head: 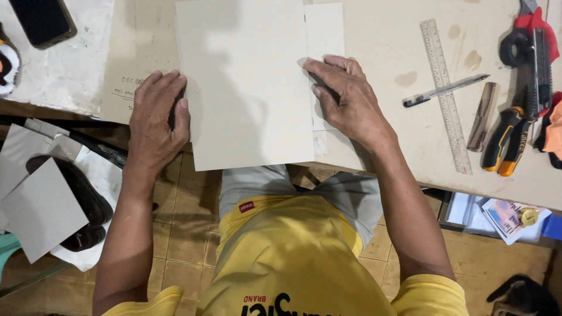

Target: Measuring and marking lines on cardboard using a ruler and pen for layout.

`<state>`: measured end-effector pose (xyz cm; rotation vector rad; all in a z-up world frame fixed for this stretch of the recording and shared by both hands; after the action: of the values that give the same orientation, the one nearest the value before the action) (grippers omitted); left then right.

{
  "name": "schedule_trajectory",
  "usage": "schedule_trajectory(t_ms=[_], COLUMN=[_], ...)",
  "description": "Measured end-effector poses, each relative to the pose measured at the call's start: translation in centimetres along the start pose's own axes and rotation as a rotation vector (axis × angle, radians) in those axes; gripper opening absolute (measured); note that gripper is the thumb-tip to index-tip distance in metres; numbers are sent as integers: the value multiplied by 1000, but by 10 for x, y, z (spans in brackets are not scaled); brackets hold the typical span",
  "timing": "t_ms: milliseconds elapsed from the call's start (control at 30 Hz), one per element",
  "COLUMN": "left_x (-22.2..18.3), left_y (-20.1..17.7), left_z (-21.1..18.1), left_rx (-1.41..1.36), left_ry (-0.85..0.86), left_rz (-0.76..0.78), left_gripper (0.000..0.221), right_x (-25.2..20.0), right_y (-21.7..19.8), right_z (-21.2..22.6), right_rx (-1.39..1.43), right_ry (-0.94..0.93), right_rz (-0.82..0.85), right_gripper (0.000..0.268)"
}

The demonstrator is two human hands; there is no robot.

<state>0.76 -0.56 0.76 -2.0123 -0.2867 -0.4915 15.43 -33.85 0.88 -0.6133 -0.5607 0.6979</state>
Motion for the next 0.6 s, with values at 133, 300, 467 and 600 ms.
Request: schedule_trajectory(t_ms=[133, 300, 467, 600], left_x=[1, 0, 1, 0], left_y=[0, 1, 0, -1], left_z=[-3, -2, -3, -3], left_rx=[-5, -18, -13, -27], left_ry=[-28, -7, -14, -32], left_rz=[10, -12, 2, 6], left_gripper=[30, 29, 30, 30], right_x=[0, -1, -1, -1], right_y=[0, 0, 0, 1], right_z=[0, -1, -1, -2], right_rx=[-11, -11, -19, -2], right_ry=[12, 20, 12, 0], right_rz=[2, 5, 4, -6], right_gripper=[44, 42, 41, 40])
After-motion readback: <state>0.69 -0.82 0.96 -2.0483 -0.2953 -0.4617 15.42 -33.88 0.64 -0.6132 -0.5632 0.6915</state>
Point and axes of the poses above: each hand's wrist, its own x-axis towards the middle knuckle, its own y-axis out of the palm, z = x × y, the point moved 1 cm from there along x, towards the middle knuckle, and after that the axes turned 4 degrees about -y, right-handed, at the moved point
